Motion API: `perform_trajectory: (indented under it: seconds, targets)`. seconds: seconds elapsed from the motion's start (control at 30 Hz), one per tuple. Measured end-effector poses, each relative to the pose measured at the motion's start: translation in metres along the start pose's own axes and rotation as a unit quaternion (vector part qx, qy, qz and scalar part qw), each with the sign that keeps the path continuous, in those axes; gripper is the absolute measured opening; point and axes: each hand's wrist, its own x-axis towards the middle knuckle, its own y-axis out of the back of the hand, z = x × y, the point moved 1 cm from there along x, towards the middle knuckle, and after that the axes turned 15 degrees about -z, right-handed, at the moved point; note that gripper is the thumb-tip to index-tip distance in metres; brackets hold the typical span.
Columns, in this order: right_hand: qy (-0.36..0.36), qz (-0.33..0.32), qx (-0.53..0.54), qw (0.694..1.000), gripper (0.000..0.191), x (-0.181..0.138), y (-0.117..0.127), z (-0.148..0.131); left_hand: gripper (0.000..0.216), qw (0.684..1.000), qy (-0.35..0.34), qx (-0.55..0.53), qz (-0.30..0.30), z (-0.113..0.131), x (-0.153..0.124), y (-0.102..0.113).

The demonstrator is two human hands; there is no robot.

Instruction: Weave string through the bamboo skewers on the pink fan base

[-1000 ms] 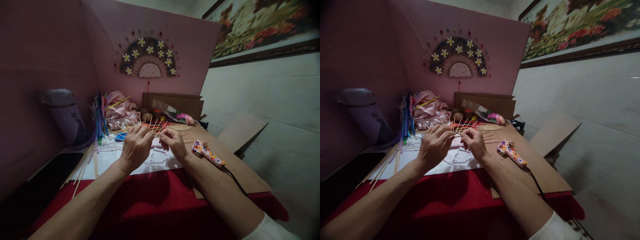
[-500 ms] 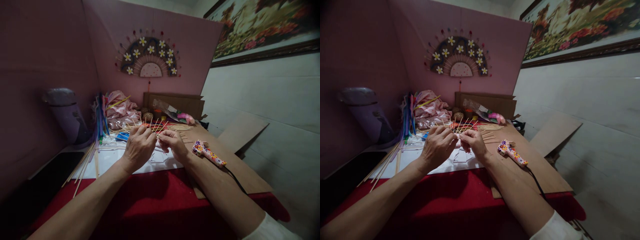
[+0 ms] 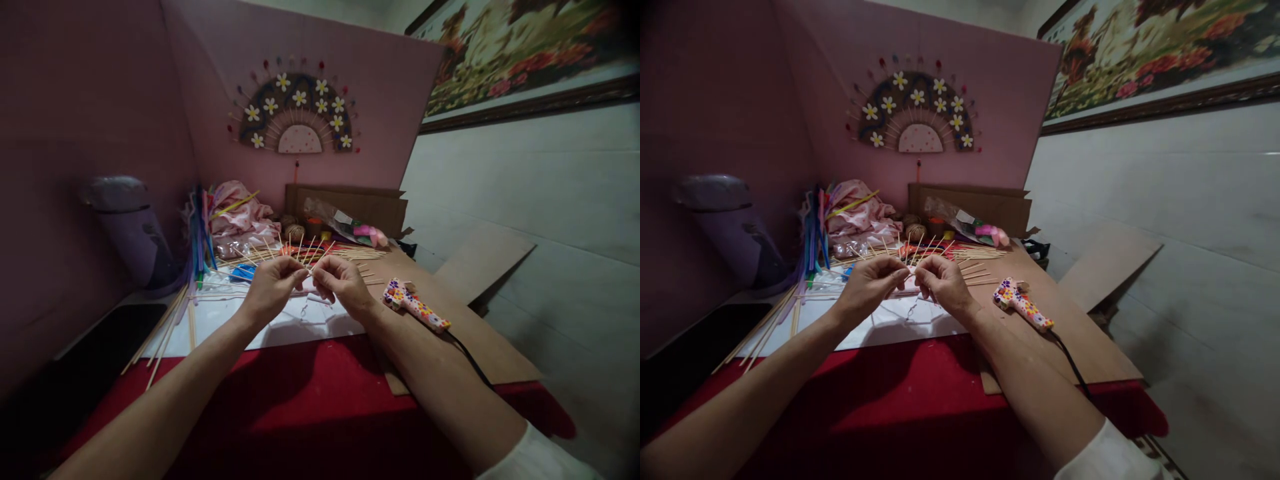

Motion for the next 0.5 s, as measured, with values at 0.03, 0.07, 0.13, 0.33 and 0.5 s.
perform_trajectory:
  seconds: [0.03,0.07,0.13,0.33,0.5]
  targets:
    - [-0.001,-0.010,0.003,1.000,0.023,0.000,0.000,0.000,0.014,1.000,-0.001,0.015,0.010,0.000,0.001,0.002]
    - [-0.003,-0.021,0.005,1.000,0.023,-0.001,0.000,0.000,0.012,0.999,-0.007,0.045,0.021,0.000,0.001,0.005]
    - [-0.007,-0.044,0.011,0.999,0.022,-0.001,0.000,0.001,0.010,0.991,-0.023,0.127,0.035,0.000,0.001,0.009]
    - [0.037,-0.077,0.056,0.995,0.019,-0.004,0.000,-0.006,0.013,0.976,-0.001,0.218,0.021,-0.012,0.002,0.014]
    - [0.032,-0.097,0.062,0.993,0.018,-0.004,-0.002,-0.006,0.017,0.973,0.067,0.222,-0.011,-0.023,0.001,0.016]
